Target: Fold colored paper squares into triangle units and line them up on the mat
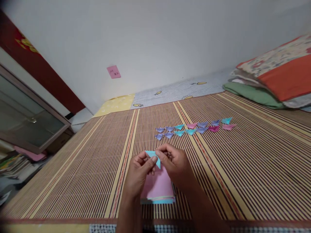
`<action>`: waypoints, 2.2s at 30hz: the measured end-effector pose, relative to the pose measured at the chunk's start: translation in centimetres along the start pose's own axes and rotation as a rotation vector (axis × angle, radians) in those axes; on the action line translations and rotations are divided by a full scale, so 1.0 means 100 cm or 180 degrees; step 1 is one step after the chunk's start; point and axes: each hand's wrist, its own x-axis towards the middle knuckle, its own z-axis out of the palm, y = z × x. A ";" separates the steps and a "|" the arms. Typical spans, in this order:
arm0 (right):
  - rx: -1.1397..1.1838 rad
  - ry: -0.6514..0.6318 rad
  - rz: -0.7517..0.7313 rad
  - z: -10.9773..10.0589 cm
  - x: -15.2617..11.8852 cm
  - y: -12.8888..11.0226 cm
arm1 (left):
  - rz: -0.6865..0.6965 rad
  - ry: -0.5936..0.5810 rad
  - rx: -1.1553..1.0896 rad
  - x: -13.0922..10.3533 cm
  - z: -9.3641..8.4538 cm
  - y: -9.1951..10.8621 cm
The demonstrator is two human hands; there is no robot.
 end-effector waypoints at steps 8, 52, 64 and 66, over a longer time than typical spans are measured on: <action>0.1041 0.0263 0.0430 0.004 0.006 0.009 | 0.0304 -0.0132 0.0074 0.000 0.002 -0.003; 0.0045 0.0912 -0.0780 0.023 -0.004 -0.005 | 0.0528 0.0837 -0.0256 -0.011 0.020 0.010; -0.1008 0.0621 -0.1553 0.012 -0.003 -0.012 | 0.0448 0.0689 -0.0328 -0.007 0.010 0.004; -0.1038 0.0608 -0.1547 0.012 -0.002 -0.010 | 0.0462 0.0604 -0.0484 -0.006 0.009 0.004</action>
